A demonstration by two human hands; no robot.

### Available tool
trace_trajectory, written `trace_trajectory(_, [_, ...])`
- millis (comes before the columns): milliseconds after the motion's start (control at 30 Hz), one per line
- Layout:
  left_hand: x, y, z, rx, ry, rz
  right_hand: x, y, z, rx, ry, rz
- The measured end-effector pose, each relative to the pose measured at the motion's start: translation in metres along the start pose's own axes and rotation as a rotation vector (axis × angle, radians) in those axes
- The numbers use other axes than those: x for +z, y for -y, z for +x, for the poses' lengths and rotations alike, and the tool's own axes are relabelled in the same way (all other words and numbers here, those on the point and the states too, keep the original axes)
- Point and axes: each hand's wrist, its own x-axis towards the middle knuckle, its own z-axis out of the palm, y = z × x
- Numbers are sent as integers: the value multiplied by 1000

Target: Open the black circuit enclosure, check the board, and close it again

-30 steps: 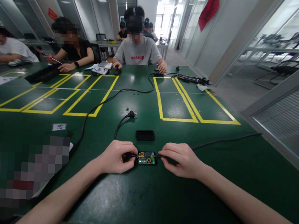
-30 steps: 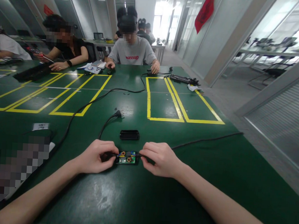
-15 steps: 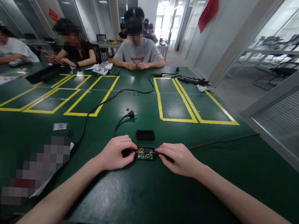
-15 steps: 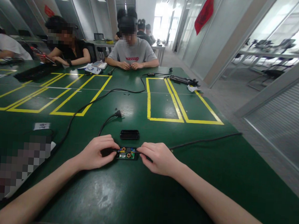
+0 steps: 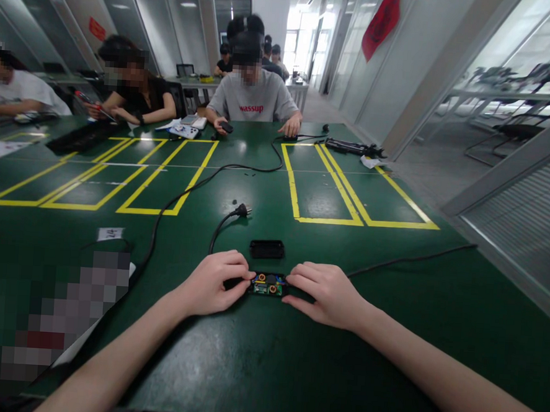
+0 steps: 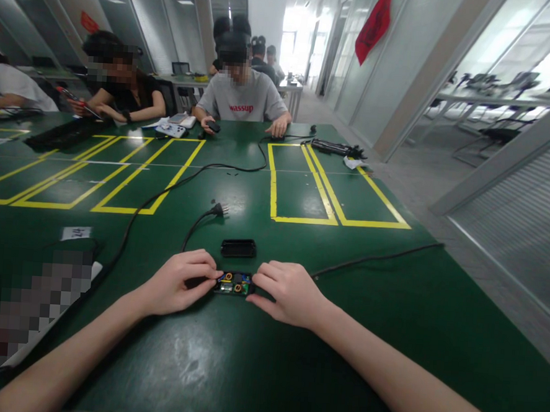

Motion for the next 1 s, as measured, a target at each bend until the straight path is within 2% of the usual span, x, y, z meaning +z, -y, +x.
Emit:
trace_trajectory(133, [4,4,0,-25,-82,38,1,-2,1,41,-25,-65])
trace_trajectory(300, [5,8,1,-18,-175,97,1,-7,2,47,-101,-14])
trace_trajectory(600, [2,10,0,-103,-109,-77,2,-14,2,21,-106,156])
trace_trajectory(1000, [1,10,2,-114,-86,-53,-2,-16,6,68,1,207])
